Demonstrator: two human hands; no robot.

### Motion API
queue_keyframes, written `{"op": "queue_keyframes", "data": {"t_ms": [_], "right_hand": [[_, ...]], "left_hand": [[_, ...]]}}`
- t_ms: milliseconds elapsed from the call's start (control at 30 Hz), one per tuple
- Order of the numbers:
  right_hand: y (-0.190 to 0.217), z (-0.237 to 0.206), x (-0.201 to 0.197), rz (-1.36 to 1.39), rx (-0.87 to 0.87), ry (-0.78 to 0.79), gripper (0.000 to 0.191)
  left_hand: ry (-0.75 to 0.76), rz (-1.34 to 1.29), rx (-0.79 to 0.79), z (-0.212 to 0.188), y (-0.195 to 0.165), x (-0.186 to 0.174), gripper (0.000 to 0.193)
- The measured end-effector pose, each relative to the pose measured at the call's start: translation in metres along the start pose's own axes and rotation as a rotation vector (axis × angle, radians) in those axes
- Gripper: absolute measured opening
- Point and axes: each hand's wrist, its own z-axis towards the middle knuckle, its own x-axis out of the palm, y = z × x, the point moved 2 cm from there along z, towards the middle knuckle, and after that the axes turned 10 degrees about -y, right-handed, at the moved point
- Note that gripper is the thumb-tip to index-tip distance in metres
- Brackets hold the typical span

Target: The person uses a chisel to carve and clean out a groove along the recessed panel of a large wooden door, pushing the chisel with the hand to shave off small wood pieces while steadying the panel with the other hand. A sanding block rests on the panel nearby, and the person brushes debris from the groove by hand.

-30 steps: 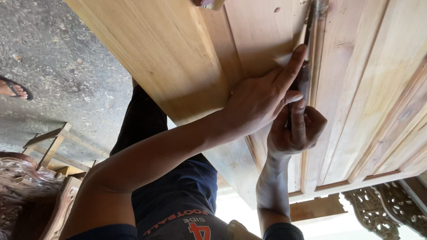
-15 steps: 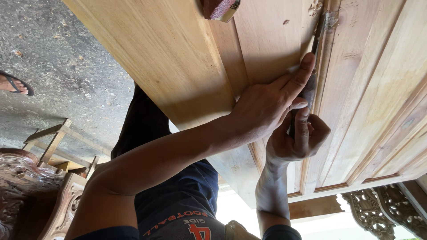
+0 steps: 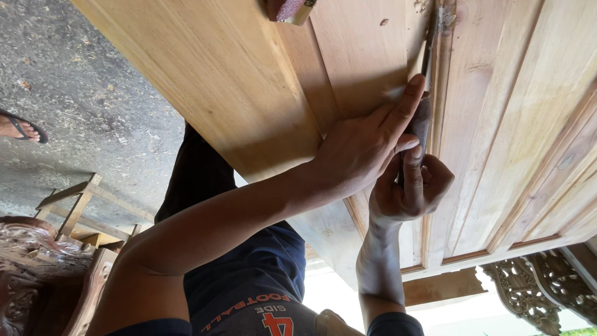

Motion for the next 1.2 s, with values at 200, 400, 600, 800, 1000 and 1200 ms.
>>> {"op": "queue_keyframes", "data": {"t_ms": [200, 400, 600, 800, 1000, 1200], "right_hand": [[0.014, -0.001, 0.000, -0.086, 0.046, -0.001, 0.050], [0.012, 0.010, 0.008, -0.086, 0.052, 0.001, 0.045], [-0.008, 0.020, 0.022, -0.038, -0.052, -0.008, 0.042], [0.006, 0.005, 0.008, -0.013, 0.028, -0.018, 0.050], [0.009, 0.001, 0.000, -0.052, 0.018, -0.009, 0.052], [0.000, 0.002, -0.006, -0.038, 0.001, 0.006, 0.053]], "left_hand": [[-0.115, 0.012, 0.067, -0.002, 0.003, 0.000, 0.086], [0.018, -0.063, -0.043, 0.008, 0.004, 0.000, 0.086], [-0.104, -0.192, -0.112, 0.017, -0.001, -0.010, 0.079], [-0.028, -0.060, -0.037, 0.006, -0.008, -0.008, 0.084], [-0.024, -0.002, 0.014, -0.006, -0.004, -0.002, 0.083], [0.009, 0.020, 0.020, -0.007, -0.004, -0.009, 0.085]]}}
